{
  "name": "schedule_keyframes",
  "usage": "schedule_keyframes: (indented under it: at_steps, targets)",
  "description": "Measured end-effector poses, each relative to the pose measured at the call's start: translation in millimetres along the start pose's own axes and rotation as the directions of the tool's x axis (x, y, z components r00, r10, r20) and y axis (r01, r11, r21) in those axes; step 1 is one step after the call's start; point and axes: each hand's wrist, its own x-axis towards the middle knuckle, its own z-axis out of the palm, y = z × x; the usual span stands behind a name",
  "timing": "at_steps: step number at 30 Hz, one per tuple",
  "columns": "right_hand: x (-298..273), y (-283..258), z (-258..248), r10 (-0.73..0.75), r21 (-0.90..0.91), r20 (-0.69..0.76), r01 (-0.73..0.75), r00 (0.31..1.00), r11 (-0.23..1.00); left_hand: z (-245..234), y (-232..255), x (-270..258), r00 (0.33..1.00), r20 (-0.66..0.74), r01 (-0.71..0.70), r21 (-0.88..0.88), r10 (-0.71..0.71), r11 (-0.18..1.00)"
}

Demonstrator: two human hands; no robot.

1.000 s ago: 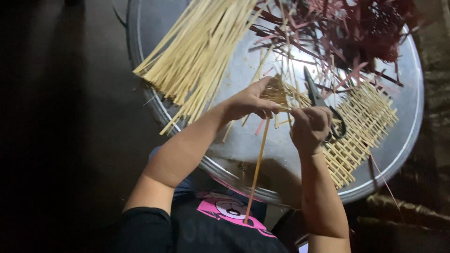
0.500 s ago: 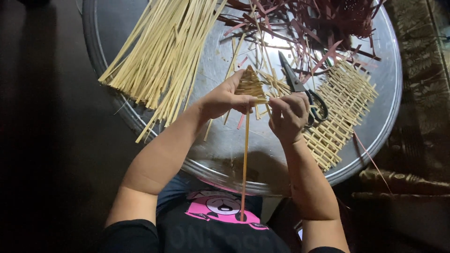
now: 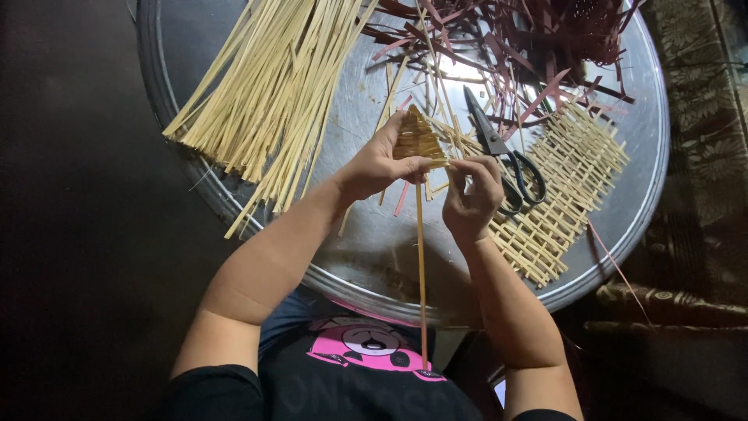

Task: A person is weaving thin strips of straw or bamboo to create a small, decorative, cone-shaped item on a large metal tray.

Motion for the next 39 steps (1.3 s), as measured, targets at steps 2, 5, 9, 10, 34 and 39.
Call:
schedule_keyframes:
  at_steps: [2, 5, 9, 10, 34, 39]
  targets:
    - [-4.0, 3.6, 3.0, 0.058, 0.064, -0.008, -0.057, 0.998, 0.996, 2.7, 2.6, -0.1, 1.0, -0.014, -0.011, 0.011, 0.011, 1.0]
    - [-12.6, 11.6, 6.0, 0.168, 0.156, -0.018, -0.163, 0.986, 0.974, 5.5, 4.5, -0.6, 0.999, -0.037, -0.02, 0.022, 0.021, 1.0]
    - [-26.6, 24.0, 12.2, 0.371, 0.3, -0.036, -0.344, 0.928, 0.89, 8.4, -0.6, 0.9, 0.997, -0.076, -0.029, 0.011, 0.03, 1.0]
    - [-30.2, 25.9, 12.9, 0.371, 0.3, -0.037, -0.344, 0.928, 0.89, 8.8, -1.5, 0.8, 0.997, -0.076, -0.029, 0.011, 0.03, 1.0]
    - [-18.3, -2.3, 21.2, 0.844, 0.537, 0.124, -0.75, 0.522, 0.385, 8.7, -7.9, 6.6, 0.958, -0.28, 0.042, -0.052, -0.055, 0.998]
    - [-21.7, 3.3, 16.0, 0.77, 0.5, 0.211, -0.744, 0.602, 0.444, 6.3, -3.9, 7.8, 0.961, -0.272, 0.053, -0.01, -0.054, 0.999]
